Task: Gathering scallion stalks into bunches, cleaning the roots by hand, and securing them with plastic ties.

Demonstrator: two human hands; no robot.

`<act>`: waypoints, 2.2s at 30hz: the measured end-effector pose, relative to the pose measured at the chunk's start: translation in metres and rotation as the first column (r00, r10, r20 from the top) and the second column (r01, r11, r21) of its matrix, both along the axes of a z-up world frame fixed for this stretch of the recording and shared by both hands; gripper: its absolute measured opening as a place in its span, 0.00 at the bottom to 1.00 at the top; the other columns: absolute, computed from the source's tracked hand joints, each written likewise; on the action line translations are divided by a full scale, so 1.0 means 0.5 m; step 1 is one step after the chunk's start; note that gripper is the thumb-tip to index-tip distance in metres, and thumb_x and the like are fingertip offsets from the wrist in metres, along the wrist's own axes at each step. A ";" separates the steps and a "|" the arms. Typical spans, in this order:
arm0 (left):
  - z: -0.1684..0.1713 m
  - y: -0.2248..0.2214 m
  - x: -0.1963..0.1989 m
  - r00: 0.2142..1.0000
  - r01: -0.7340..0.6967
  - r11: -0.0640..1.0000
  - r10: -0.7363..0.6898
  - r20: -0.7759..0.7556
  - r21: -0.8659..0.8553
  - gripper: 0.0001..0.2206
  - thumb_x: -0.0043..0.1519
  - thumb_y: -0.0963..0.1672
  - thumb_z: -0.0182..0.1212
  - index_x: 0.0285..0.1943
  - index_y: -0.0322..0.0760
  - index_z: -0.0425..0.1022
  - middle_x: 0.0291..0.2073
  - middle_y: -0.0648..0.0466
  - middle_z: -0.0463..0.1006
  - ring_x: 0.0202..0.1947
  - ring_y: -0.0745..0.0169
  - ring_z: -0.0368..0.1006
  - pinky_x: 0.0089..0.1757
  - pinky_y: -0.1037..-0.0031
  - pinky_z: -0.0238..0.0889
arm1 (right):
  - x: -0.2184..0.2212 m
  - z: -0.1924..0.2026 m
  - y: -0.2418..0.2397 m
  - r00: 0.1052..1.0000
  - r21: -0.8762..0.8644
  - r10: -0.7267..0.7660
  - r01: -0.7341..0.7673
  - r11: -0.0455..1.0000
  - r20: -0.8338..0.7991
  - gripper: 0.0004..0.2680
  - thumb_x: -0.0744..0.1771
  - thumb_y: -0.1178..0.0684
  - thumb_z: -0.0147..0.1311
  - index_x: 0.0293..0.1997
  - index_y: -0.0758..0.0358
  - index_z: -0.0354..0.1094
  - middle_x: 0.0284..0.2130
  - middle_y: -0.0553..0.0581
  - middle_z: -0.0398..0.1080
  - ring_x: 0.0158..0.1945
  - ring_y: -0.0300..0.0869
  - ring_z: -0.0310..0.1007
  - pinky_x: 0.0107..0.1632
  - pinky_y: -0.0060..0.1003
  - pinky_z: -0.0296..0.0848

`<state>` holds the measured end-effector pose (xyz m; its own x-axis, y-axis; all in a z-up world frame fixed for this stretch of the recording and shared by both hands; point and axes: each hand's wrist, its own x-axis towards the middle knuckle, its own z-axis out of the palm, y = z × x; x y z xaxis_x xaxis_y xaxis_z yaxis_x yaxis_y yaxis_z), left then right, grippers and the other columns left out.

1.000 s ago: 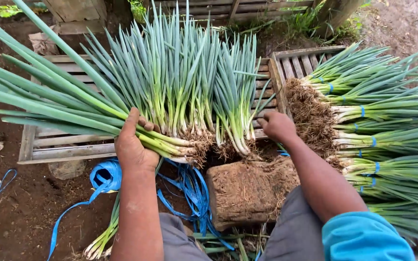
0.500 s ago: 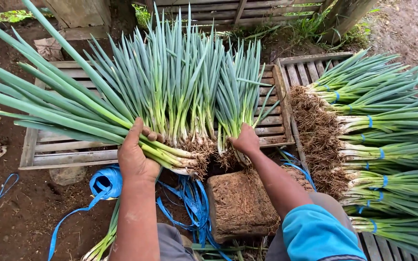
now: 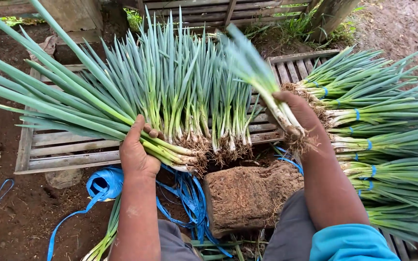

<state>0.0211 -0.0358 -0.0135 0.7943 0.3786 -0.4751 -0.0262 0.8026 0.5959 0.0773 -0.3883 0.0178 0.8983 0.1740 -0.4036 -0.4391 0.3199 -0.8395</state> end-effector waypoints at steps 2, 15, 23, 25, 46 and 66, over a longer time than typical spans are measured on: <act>0.006 -0.002 -0.005 1.000 -0.001 1.000 0.001 -0.005 0.000 0.09 0.58 0.41 0.72 0.36 0.37 0.72 0.22 0.54 0.73 0.19 0.66 0.71 0.35 0.64 0.78 | 0.020 -0.087 -0.052 0.991 -0.040 -0.104 0.107 0.993 0.081 0.09 0.65 0.54 0.58 0.45 0.64 0.66 0.24 0.58 0.72 0.24 0.42 0.79 0.29 0.35 0.81; -0.004 0.041 -0.007 1.000 -0.022 1.000 0.022 0.015 0.014 0.09 0.59 0.42 0.70 0.35 0.39 0.72 0.23 0.57 0.73 0.20 0.68 0.71 0.36 0.68 0.79 | 0.096 -0.235 0.050 0.962 -0.635 0.180 -0.010 0.772 0.204 0.10 0.70 0.49 0.60 0.53 0.61 0.67 0.52 0.70 0.69 0.48 0.55 0.74 0.53 0.54 0.75; -0.018 0.044 0.006 1.000 -0.017 0.999 0.018 -0.025 0.048 0.09 0.60 0.42 0.70 0.37 0.39 0.70 0.23 0.57 0.72 0.20 0.68 0.71 0.34 0.66 0.77 | 0.164 -0.537 0.069 0.967 -0.946 0.255 -0.101 0.309 -0.019 0.15 0.68 0.42 0.57 0.60 0.50 0.71 0.52 0.58 0.75 0.59 0.55 0.73 0.61 0.52 0.70; -0.015 0.040 0.023 1.000 -0.021 0.999 0.021 -0.011 0.043 0.09 0.60 0.42 0.70 0.37 0.38 0.70 0.23 0.56 0.72 0.20 0.67 0.70 0.34 0.66 0.77 | 0.197 -0.587 0.059 0.972 -0.960 0.215 -0.142 0.239 -0.091 0.15 0.68 0.38 0.54 0.55 0.50 0.74 0.50 0.59 0.76 0.58 0.55 0.74 0.61 0.51 0.70; -0.010 0.024 0.032 0.999 -0.027 0.999 0.027 -0.020 0.026 0.09 0.59 0.41 0.71 0.35 0.37 0.72 0.23 0.54 0.73 0.19 0.66 0.72 0.34 0.65 0.77 | 0.126 -0.377 0.212 0.846 -0.807 0.379 -0.499 0.316 -0.375 0.25 0.65 0.55 0.66 0.66 0.75 0.56 0.44 0.75 0.71 0.43 0.57 0.77 0.50 0.50 0.76; -0.022 -0.011 0.032 0.992 0.114 0.992 -0.112 -0.054 0.045 0.11 0.59 0.41 0.72 0.40 0.33 0.72 0.23 0.53 0.74 0.20 0.66 0.73 0.36 0.63 0.78 | 0.175 -0.498 0.072 0.978 -0.421 -0.118 0.035 0.906 -0.171 0.03 0.58 0.61 0.58 0.26 0.71 0.70 0.16 0.56 0.57 0.17 0.39 0.59 0.22 0.32 0.62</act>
<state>0.0373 -0.0411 -0.0245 0.8086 0.3109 -0.4996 0.0944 0.7695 0.6316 0.1649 -0.3525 -0.2314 0.8021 -0.1121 -0.5866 -0.5902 0.0008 -0.8072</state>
